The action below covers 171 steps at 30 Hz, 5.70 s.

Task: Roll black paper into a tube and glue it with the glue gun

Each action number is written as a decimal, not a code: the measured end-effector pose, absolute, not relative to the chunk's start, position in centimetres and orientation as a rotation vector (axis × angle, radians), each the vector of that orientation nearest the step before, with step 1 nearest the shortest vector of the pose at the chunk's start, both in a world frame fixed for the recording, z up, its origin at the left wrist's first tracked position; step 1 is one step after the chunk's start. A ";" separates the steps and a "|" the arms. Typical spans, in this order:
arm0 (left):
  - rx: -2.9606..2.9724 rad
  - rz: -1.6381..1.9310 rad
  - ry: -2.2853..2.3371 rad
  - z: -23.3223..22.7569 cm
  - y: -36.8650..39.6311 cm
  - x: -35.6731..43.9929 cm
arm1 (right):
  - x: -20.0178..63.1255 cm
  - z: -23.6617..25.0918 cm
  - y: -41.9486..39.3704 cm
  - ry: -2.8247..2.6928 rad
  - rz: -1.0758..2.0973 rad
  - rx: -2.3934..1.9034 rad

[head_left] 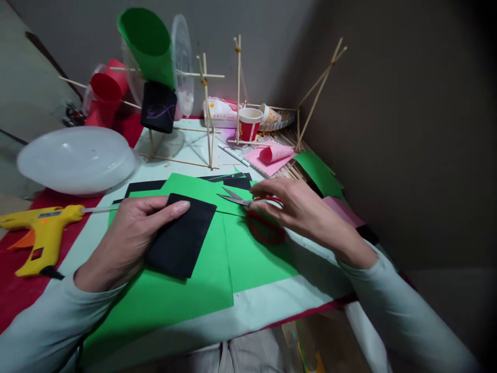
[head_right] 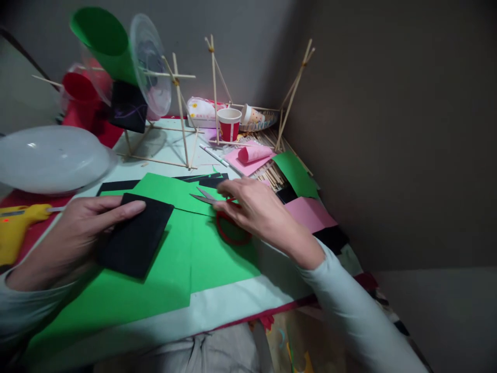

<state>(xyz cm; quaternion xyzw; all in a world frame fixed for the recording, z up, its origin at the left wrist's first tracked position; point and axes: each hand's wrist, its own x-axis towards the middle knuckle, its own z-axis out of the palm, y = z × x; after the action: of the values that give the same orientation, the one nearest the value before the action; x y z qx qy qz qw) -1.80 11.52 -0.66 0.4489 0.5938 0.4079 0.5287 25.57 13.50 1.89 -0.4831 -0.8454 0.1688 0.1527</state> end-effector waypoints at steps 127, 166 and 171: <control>1.104 0.792 1.393 -0.9 12.2 -1.7 | 24.5 0.7 12.6 -2.468 1.102 -1.247; 1.233 0.771 1.312 -0.8 11.7 -0.2 | 24.0 -0.2 11.8 -2.527 0.984 -1.281; 1.257 0.760 1.285 -0.8 11.7 -0.4 | 23.6 0.1 12.0 -2.478 1.068 -1.369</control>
<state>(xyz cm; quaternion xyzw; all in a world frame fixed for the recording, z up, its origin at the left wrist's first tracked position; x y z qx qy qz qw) -0.37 11.73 -0.76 0.5333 0.5451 0.3227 0.5606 23.61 11.97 0.09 -0.4517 -0.8176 0.3525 0.0579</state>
